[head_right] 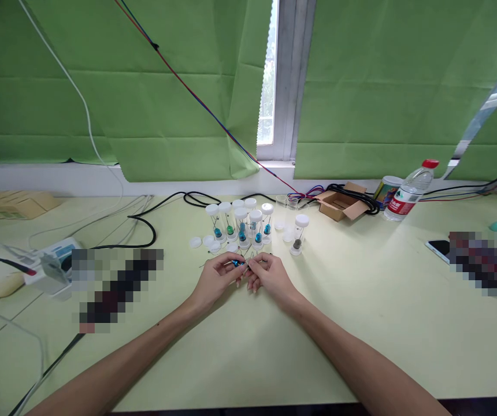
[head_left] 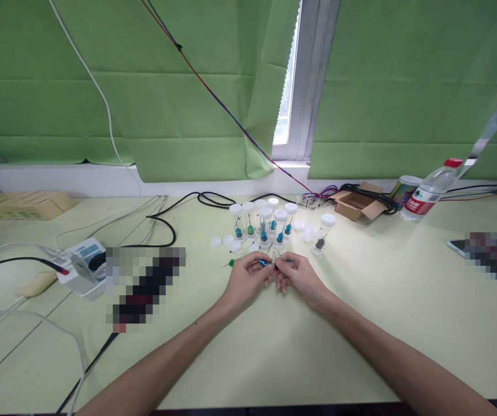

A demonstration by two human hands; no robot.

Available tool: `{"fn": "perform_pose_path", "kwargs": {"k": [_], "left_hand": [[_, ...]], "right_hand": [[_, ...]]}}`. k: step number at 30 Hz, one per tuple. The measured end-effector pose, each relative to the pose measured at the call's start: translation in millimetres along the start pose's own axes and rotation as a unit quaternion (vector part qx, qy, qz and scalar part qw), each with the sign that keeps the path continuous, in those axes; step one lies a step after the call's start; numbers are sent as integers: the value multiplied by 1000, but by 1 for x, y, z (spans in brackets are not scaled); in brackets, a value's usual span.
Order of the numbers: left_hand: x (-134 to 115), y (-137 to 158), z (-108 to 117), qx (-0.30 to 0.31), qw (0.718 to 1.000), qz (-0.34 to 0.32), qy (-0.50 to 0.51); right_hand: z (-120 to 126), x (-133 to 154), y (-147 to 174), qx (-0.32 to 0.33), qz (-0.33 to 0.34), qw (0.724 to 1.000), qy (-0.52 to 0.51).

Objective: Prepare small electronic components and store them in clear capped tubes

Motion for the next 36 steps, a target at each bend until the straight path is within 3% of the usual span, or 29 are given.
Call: {"fn": "perform_pose_path", "kwargs": {"k": [21,36], "left_hand": [[5,-1,0,14,999,9,38],[0,0,-1,10,999,-14,-28]], "right_hand": [[0,-2,0,5,-1,1000,-9],[1,-5,-2,8,3,1000,-2]]}}
Point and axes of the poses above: each hand's wrist, its own y-axis away from the middle knuckle, its own z-axis out of the back of the hand, x = y × z, the point moved 9 cm from there along -y, towards the middle knuckle, and after that the axes turned 7 degrees about x, right-handed, at the moved point
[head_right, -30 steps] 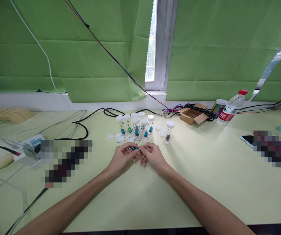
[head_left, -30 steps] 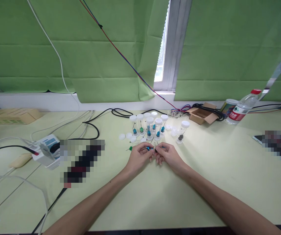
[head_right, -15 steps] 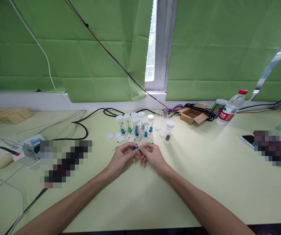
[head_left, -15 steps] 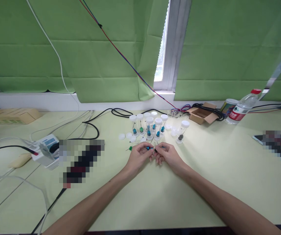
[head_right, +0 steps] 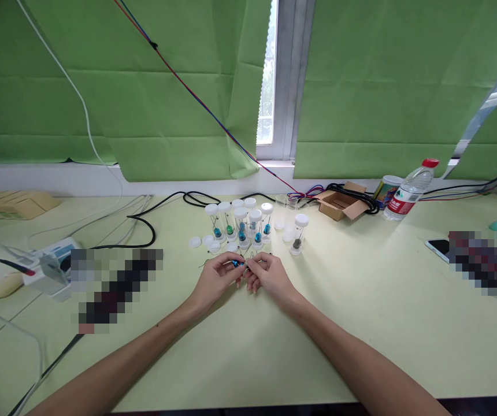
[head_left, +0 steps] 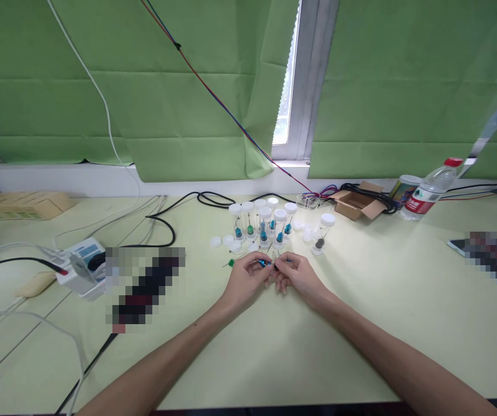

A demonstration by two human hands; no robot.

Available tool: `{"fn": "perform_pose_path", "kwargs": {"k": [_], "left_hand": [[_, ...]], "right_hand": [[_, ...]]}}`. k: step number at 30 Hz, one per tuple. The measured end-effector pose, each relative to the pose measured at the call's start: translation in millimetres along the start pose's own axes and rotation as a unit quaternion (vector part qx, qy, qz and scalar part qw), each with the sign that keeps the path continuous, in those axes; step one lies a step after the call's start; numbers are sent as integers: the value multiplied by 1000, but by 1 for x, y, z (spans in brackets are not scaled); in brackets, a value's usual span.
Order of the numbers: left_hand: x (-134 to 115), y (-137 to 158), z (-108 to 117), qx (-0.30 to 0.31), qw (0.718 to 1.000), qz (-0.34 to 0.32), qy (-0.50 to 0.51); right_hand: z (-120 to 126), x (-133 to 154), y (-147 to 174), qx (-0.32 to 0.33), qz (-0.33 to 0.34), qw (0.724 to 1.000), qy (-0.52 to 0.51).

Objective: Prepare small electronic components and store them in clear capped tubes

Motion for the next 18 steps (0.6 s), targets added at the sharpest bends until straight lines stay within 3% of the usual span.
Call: {"fn": "perform_pose_path", "kwargs": {"k": [18], "left_hand": [[-3,1,1,8,997,-9,-73]], "right_hand": [[-4,1,2,11,-11,1000,18]]}}
Point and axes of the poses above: each hand's wrist, its own y-axis away from the middle knuckle, its own z-axis out of the back of the hand, x = y × z, the point moved 9 cm from there along -y, towards the middle knuckle, and after that the axes turned 7 degrees about x, right-handed, at the moved point
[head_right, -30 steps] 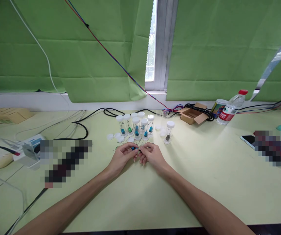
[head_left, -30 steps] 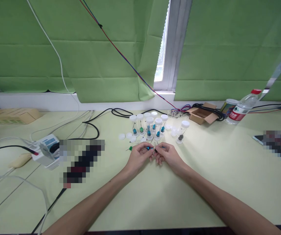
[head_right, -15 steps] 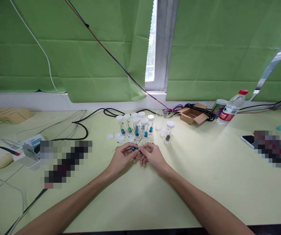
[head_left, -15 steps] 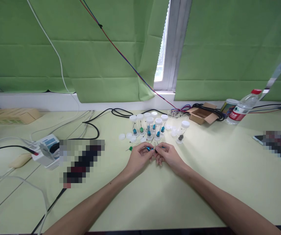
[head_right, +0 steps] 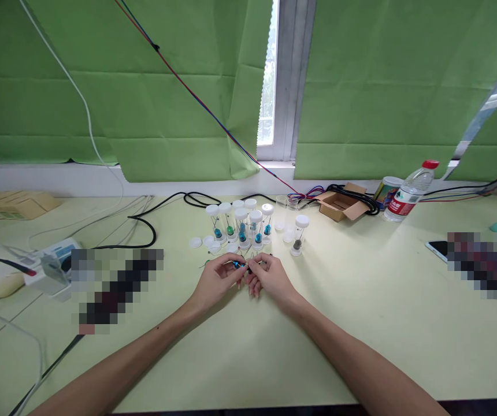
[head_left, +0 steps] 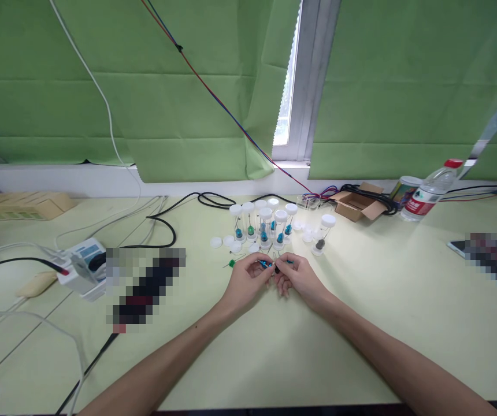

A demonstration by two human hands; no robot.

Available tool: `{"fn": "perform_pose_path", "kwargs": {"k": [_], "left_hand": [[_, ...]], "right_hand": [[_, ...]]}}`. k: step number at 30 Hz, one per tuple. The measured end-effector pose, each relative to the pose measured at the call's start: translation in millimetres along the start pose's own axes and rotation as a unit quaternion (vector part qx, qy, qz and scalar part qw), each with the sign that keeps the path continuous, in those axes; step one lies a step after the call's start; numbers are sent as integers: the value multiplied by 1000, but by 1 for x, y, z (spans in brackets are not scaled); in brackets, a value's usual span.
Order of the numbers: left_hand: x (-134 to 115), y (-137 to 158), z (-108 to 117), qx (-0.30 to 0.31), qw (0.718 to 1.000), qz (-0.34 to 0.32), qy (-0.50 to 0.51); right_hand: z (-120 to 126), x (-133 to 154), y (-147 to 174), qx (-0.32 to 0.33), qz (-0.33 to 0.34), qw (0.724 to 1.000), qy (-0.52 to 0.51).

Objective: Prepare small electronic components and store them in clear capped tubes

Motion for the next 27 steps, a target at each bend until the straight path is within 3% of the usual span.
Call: {"fn": "perform_pose_path", "kwargs": {"k": [9,27], "left_hand": [[1,0,3,-16,999,-4,-28],[3,1,1,-15,1000,14,16]], "right_hand": [[-1,1,0,-11,0,1000,-4],[-3,3,3,-14,13,1000,-5]]}}
Point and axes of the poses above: each hand's wrist, its own y-axis away from the middle knuckle, its own z-axis out of the back of the hand, x = y × z, the point moved 9 cm from there along -y, towards the middle knuckle, and after that the axes turned 7 degrees about x, right-handed, at the moved point
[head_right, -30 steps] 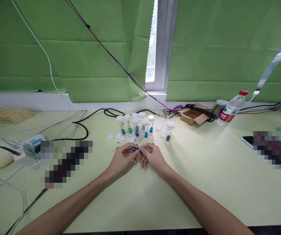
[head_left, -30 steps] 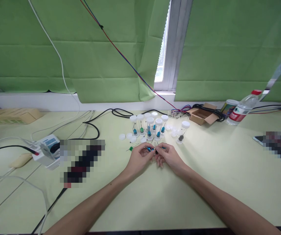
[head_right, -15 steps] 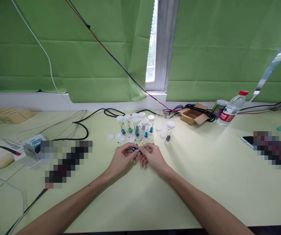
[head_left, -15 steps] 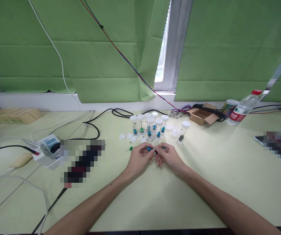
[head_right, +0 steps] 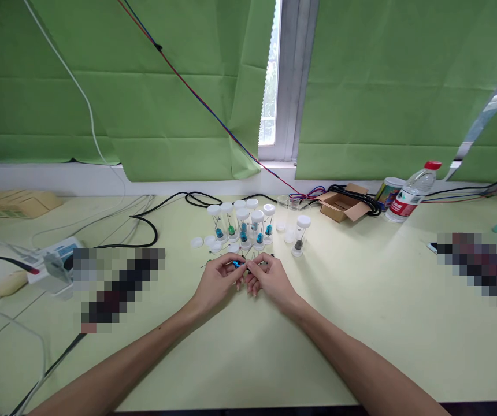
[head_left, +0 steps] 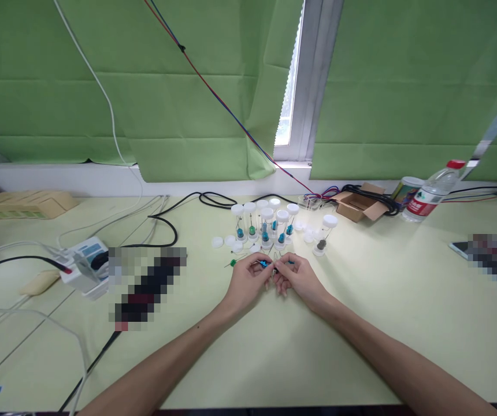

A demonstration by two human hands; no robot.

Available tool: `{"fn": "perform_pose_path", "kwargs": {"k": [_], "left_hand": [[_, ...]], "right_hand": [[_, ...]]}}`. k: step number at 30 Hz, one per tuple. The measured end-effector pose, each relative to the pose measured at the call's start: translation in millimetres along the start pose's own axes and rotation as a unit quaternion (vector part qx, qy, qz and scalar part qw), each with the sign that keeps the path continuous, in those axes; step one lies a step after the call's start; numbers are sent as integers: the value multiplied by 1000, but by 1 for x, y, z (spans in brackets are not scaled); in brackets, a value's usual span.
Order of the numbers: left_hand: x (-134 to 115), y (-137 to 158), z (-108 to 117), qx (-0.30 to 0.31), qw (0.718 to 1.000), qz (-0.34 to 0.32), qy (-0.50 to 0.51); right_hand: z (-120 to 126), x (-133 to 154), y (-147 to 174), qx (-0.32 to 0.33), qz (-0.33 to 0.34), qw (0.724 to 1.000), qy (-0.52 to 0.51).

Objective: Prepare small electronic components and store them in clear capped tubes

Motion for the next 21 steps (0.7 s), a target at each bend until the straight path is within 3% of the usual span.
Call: {"fn": "perform_pose_path", "kwargs": {"k": [21], "left_hand": [[-7,-1,-5,31,999,-1,28]], "right_hand": [[-2,-4,-2,24,-9,1000,-8]]}}
Point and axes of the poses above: each hand's wrist, its own y-axis away from the middle knuckle, its own z-axis out of the back of the hand, x = y × z, the point moved 9 cm from there along -y, towards the middle knuckle, and after that the axes turned 7 degrees about x, right-handed, at the moved point
